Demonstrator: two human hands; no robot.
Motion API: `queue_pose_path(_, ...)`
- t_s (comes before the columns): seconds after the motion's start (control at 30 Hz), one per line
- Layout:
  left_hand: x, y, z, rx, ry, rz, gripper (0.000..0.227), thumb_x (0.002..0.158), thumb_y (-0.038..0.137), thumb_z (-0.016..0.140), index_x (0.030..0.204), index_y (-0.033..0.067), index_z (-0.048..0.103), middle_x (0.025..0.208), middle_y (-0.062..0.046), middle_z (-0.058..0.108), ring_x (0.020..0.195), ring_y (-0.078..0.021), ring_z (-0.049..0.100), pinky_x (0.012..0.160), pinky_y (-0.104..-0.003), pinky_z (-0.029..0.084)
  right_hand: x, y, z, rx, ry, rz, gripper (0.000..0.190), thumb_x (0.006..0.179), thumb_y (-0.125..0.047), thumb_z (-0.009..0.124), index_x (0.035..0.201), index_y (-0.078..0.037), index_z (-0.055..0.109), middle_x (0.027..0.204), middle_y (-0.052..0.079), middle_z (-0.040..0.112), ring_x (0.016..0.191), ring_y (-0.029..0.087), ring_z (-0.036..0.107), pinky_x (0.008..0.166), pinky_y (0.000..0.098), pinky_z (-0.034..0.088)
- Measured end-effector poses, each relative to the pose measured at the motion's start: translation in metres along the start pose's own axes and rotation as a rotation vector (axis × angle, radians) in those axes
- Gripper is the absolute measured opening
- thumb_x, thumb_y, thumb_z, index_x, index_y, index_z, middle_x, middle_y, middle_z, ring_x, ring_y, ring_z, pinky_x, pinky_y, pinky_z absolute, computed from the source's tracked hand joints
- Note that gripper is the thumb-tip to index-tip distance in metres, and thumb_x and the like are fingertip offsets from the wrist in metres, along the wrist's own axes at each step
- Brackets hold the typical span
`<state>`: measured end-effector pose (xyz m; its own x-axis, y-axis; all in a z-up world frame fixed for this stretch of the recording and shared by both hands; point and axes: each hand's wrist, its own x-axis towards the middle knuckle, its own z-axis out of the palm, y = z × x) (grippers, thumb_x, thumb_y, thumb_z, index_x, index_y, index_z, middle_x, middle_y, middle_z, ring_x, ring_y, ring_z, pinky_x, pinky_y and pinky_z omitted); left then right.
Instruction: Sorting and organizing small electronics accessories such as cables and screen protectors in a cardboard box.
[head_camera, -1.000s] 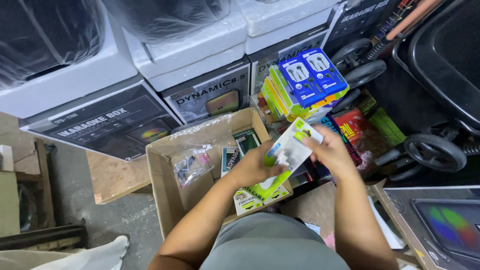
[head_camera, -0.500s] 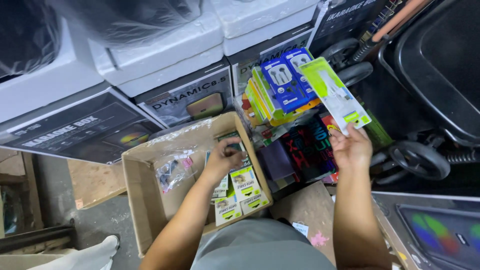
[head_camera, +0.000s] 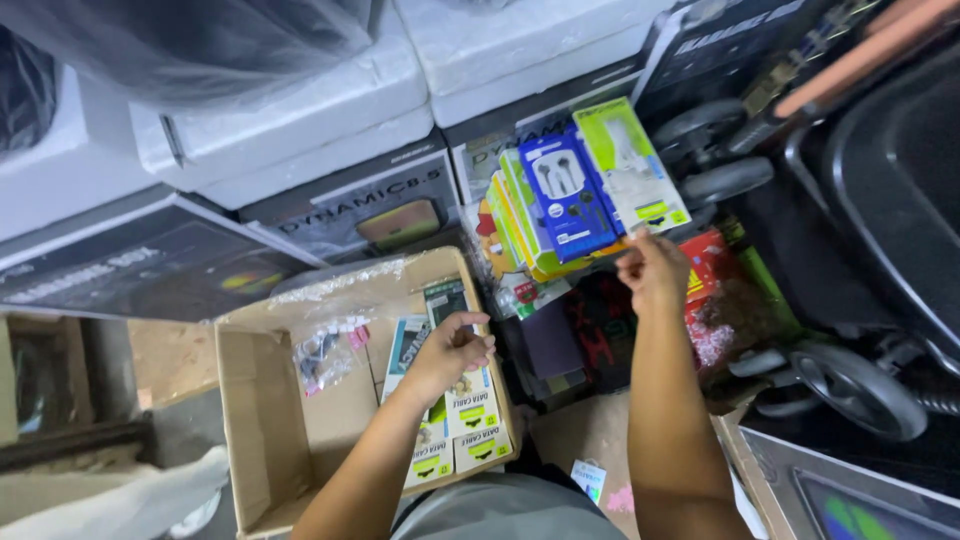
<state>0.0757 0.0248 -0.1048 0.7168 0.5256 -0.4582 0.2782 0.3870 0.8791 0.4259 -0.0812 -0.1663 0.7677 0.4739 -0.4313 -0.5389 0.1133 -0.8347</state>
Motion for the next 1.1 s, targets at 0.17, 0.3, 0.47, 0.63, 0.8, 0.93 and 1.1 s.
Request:
queue_pose_path(0.17, 0.014, -0.024, -0.011, 0.008, 0.056, -0.027, 0.041, 0.093, 0.009, 0.066, 0.133, 0.0041, 0.058, 0.096, -0.008, 0.071, 0.082, -0.0137, 0.068, 0.072, -0.025, 0.055, -0.010, 0.012, -0.011, -0.043, 0.015, -0.055, 0.028, 0.096, -0.028, 0.077, 0.084, -0.006, 0.065, 0.065, 0.003, 0.061, 0.045, 0.012, 0.053, 0.039, 0.0273, 0.035)
queue_pose_path(0.3, 0.011, -0.032, -0.015, 0.082, 0.169, -0.071, 0.043, 0.091, 0.009, 0.067, 0.132, 0.0023, 0.055, 0.097, -0.008, 0.071, 0.082, -0.0129, 0.068, 0.065, -0.026, 0.053, -0.032, 0.034, -0.012, -0.006, -0.039, -0.194, 0.035, 0.101, -0.030, 0.075, 0.080, -0.004, 0.062, 0.061, 0.002, 0.054, 0.042, 0.012, 0.045, 0.038, 0.0269, 0.030)
queue_pose_path(0.47, 0.033, -0.118, -0.058, -0.172, 0.315, -0.008, 0.051, 0.085, 0.004, 0.067, 0.135, 0.0014, 0.052, 0.099, -0.008, 0.071, 0.079, -0.0138, 0.064, 0.061, -0.027, 0.052, -0.089, 0.069, 0.029, -0.112, -0.190, -0.207, 0.033, 0.103, -0.028, 0.071, 0.083, -0.003, 0.063, 0.060, 0.003, 0.054, 0.045, 0.011, 0.048, 0.041, 0.0254, 0.032)
queue_pose_path(0.63, 0.030, -0.142, -0.097, -0.276, 0.580, 0.081, 0.041, 0.093, 0.008, 0.067, 0.131, -0.0014, 0.054, 0.096, -0.008, 0.067, 0.074, -0.0142, 0.059, 0.059, -0.028, 0.048, -0.147, 0.100, 0.094, -0.296, -0.456, -0.061, 0.023, 0.097, -0.023, 0.070, 0.091, -0.001, 0.067, 0.065, 0.007, 0.064, 0.051, 0.011, 0.056, 0.048, 0.0235, 0.043)
queue_pose_path(0.8, 0.041, -0.168, -0.174, -0.861, 0.821, -0.007, 0.029, 0.090, 0.009, 0.066, 0.116, 0.0124, 0.054, 0.094, -0.004, 0.063, 0.069, -0.0164, 0.056, 0.056, -0.034, 0.043, -0.168, 0.136, 0.143, -0.499, -0.720, -0.039, 0.018, 0.096, -0.016, 0.069, 0.096, 0.001, 0.069, 0.078, 0.006, 0.072, 0.065, 0.009, 0.064, 0.061, 0.0224, 0.052)
queue_pose_path(0.93, 0.045, -0.203, -0.231, -0.935, 0.725, 0.054, 0.025, 0.094, 0.020, 0.068, 0.113, 0.0063, 0.060, 0.104, -0.008, 0.068, 0.082, -0.0175, 0.068, 0.066, -0.033, 0.052, -0.182, 0.159, 0.156, -0.517, -0.755, -0.033, 0.016, 0.095, -0.015, 0.070, 0.097, 0.001, 0.069, 0.081, 0.005, 0.072, 0.068, 0.009, 0.065, 0.063, 0.0229, 0.054)
queue_pose_path(1.1, 0.027, -0.166, -0.241, -0.976, 0.852, -0.016, 0.026, 0.087, 0.033, 0.071, 0.107, 0.0194, 0.061, 0.091, 0.003, 0.068, 0.077, -0.0159, 0.064, 0.065, -0.031, 0.046, -0.200, 0.175, 0.160, -0.571, -0.738, 0.040, 0.015, 0.095, -0.014, 0.070, 0.098, 0.000, 0.068, 0.083, 0.004, 0.071, 0.069, 0.009, 0.064, 0.064, 0.0234, 0.052)
